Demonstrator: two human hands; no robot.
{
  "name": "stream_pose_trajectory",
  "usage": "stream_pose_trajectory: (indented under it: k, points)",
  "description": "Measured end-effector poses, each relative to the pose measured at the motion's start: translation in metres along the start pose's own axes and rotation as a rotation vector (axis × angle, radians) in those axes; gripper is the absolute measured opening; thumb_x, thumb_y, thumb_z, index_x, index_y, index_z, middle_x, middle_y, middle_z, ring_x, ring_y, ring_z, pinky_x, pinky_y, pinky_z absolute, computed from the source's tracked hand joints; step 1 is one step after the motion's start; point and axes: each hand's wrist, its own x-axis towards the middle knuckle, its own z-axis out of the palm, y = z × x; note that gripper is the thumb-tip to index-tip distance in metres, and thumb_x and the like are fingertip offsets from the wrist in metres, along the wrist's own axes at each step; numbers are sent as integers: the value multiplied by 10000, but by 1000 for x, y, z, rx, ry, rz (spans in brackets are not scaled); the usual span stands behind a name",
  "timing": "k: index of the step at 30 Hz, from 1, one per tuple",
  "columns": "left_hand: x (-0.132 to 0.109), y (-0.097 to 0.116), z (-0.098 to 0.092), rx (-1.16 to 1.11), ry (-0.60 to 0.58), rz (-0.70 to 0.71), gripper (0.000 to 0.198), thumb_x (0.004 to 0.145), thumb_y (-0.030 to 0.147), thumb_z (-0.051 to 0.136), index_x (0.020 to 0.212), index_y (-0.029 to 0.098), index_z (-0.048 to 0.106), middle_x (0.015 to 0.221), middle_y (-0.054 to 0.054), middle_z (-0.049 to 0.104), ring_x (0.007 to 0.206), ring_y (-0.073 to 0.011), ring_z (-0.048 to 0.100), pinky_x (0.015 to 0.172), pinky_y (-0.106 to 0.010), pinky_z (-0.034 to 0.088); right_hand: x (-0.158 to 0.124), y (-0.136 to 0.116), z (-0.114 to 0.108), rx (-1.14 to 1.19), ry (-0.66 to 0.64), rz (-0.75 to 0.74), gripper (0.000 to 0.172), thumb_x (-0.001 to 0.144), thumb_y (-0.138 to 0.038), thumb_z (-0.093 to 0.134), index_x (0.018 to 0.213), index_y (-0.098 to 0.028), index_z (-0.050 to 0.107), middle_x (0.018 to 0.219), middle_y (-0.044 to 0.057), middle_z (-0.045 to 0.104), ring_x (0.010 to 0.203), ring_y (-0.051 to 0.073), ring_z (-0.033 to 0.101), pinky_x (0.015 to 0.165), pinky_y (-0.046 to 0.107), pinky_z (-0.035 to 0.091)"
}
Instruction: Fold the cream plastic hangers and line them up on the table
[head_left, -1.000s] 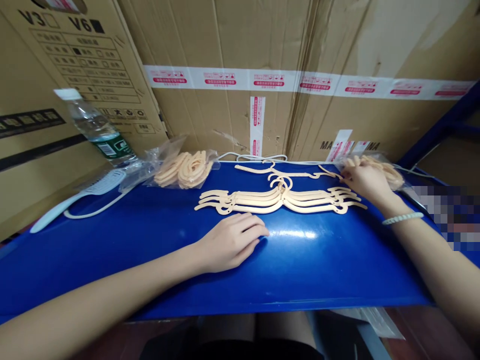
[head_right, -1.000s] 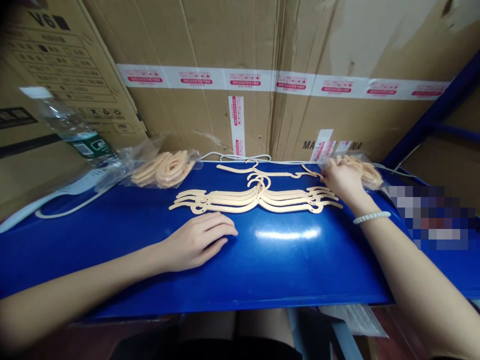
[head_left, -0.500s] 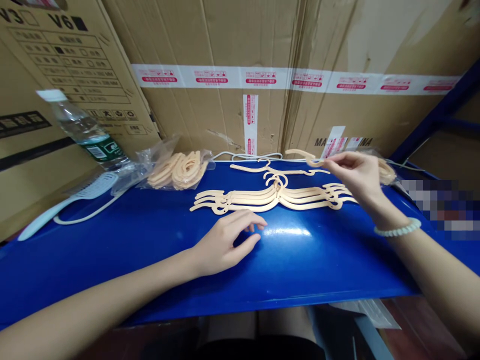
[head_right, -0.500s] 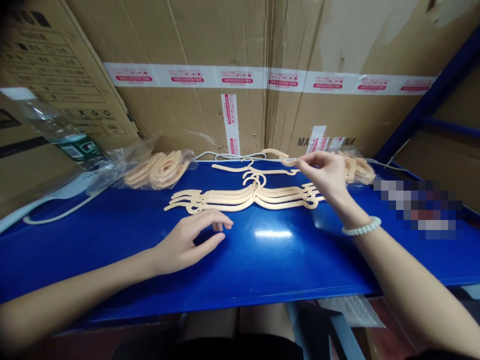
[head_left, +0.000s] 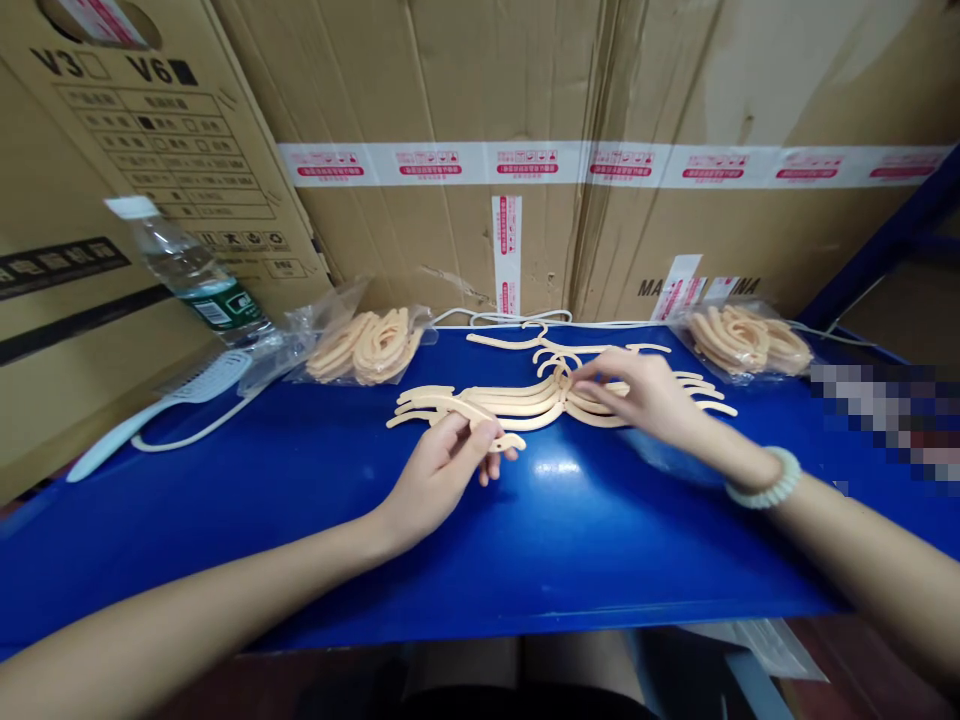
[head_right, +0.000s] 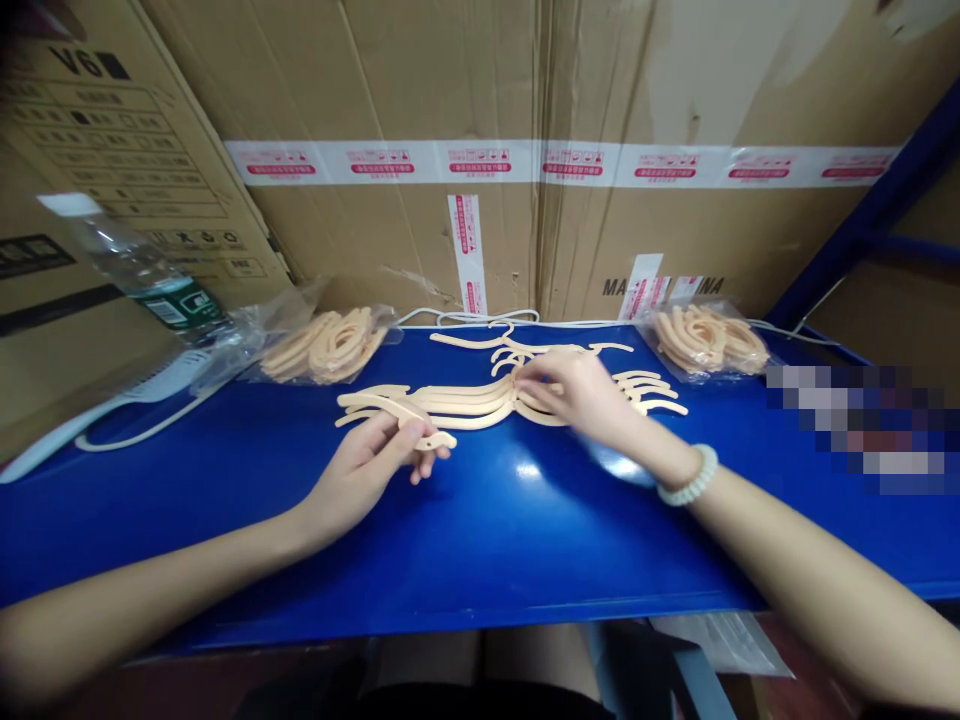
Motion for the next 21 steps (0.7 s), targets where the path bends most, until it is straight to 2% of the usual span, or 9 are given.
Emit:
stream_pose_trajectory:
  k: [2,4,7,11,14,16,21]
  points:
    - [2,0,-1,-86,49,-9,360,983,506,607,882,164,557,852,-74,726,628,-134,611,562,-249,491,7,41,-11,-236,20,37,275,932,-338,583,1090,-202,763,1074,120,777,995,294,718,908,449,554]
    - [4,1,-3,-147,97,-16,353,969,493,632,863,173,527,828,-64,723,625,-132,609,561,-248,485,10,78,-17,-348,-32,73,356,952,-280,506,1217,-180,722,1184,143,752,1116,306,689,983,471,535]
    - [7,2,-7,-197,166,-43,353,903,465,721,869,176,520,751,-26,685,613,-133,604,552,-245,469,11,110,-17,-429,-150,101,425,955,-234,443,1305,-169,674,1270,160,720,1185,316,649,985,492,533]
    - [12,3,-12,-244,261,-13,358,810,377,817,891,189,523,710,19,638,616,-128,591,573,-244,460,13,114,-14,-492,-172,120,405,961,-322,452,1249,-175,695,1170,158,741,1111,344,635,937,533,521]
    - [16,1,-15,-253,297,44,305,803,336,818,892,178,572,724,18,631,648,-117,575,629,-246,463,17,108,-17,-473,-183,100,293,924,-389,515,993,-215,741,958,112,754,995,311,643,904,466,521]
    - [18,0,-16,-250,304,63,270,804,322,816,882,168,608,729,13,628,672,-114,567,663,-245,461,19,105,-22,-428,-182,102,226,881,-392,554,845,-228,705,878,86,742,918,279,656,867,416,524]
    - [23,1,-19,-293,353,18,288,733,312,863,860,141,668,738,-3,639,686,-115,566,663,-242,458,18,97,-35,-301,-69,195,250,853,-445,557,847,-211,646,869,81,743,815,243,691,759,358,525]
